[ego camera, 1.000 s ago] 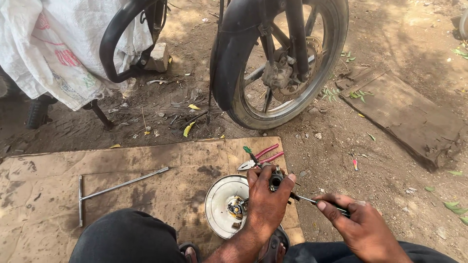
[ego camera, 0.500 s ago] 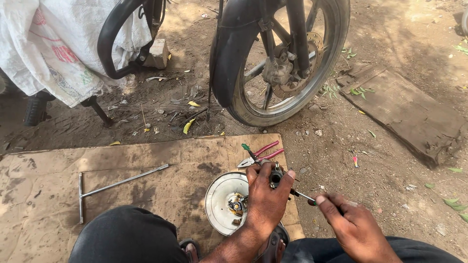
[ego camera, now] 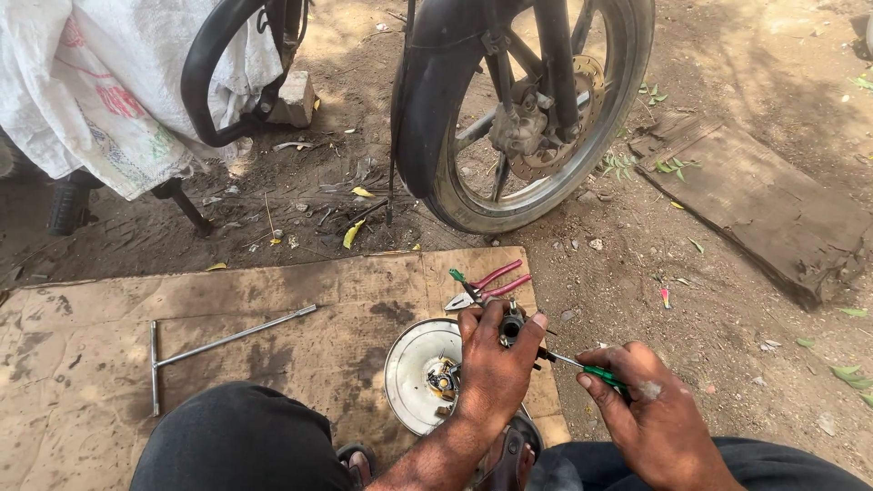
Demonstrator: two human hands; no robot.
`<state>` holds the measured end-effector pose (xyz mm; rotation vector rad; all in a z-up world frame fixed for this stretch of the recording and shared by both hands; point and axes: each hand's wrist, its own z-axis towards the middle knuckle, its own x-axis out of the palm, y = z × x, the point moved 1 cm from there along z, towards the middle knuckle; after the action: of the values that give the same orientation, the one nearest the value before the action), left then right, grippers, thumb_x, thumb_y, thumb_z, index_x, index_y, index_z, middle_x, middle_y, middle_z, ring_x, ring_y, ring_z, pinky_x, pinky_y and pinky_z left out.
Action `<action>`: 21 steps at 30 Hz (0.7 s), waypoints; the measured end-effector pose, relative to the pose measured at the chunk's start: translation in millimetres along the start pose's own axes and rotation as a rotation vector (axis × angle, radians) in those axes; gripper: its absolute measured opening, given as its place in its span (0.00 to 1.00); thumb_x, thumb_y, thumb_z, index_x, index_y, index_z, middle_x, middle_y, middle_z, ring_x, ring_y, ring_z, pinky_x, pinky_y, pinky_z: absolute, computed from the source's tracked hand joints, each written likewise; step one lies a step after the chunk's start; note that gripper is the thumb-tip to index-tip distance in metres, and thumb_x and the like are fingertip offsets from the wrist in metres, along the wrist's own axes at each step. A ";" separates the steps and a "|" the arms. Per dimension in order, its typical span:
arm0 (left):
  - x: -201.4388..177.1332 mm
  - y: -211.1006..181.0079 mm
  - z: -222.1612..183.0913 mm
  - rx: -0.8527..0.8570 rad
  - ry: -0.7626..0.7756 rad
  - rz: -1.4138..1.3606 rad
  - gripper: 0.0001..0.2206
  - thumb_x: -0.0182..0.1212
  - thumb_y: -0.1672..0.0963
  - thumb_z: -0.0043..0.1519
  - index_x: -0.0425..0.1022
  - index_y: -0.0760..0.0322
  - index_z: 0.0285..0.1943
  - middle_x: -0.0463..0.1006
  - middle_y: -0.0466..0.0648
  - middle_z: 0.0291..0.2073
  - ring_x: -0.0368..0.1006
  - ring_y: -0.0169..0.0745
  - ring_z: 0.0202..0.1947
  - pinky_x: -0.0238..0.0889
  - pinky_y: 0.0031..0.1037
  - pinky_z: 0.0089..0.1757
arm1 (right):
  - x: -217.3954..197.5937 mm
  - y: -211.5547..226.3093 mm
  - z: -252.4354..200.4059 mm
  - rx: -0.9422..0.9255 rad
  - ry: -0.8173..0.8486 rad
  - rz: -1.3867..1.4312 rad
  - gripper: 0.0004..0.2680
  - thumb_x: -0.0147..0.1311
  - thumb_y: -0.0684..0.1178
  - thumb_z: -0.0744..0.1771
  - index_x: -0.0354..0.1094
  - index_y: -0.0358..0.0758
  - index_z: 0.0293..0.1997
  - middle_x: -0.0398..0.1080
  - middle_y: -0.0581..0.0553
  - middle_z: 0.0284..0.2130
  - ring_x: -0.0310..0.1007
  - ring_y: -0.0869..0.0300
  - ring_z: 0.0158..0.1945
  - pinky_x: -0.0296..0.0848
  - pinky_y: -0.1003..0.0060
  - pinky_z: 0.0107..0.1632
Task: The recorder is repairing a motorcycle carburetor, using various screwdrivers and pliers to disassemble and adjust the component while it sits in a metal tray.
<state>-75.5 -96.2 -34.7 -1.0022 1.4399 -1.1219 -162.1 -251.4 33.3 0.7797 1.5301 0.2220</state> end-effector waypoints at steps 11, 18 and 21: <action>-21.8 -21.3 13.9 -0.319 0.081 -0.223 0.26 0.63 0.47 0.60 0.69 0.68 0.59 0.59 0.52 0.52 0.74 0.43 0.45 0.79 0.31 0.44 | -7.3 7.7 9.7 -0.007 0.018 0.045 0.14 0.53 0.57 0.67 0.71 0.46 0.55 0.71 0.45 0.38 0.75 0.57 0.42 0.75 0.62 0.43; -100.8 -30.0 58.5 -0.257 -0.215 -0.394 0.32 0.60 0.44 0.64 0.61 0.63 0.73 0.64 0.57 0.60 0.69 0.46 0.54 0.67 0.32 0.44 | 38.4 -70.6 106.5 0.197 -0.047 0.060 0.16 0.44 0.52 0.70 0.63 0.36 0.63 0.73 0.41 0.30 0.69 0.56 0.27 0.70 0.56 0.30; -116.6 -32.4 71.6 -0.321 -0.341 -0.614 0.37 0.63 0.46 0.59 0.53 0.62 0.75 0.70 0.56 0.53 0.74 0.46 0.50 0.77 0.33 0.42 | 157.0 -226.3 148.7 0.149 0.491 0.274 0.12 0.50 0.47 0.69 0.71 0.32 0.55 0.77 0.37 0.32 0.73 0.56 0.29 0.70 0.58 0.30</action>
<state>13.1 -0.5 18.0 -1.8530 1.0736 -1.0797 -86.5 -374.3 -244.5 1.1122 1.9111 0.5379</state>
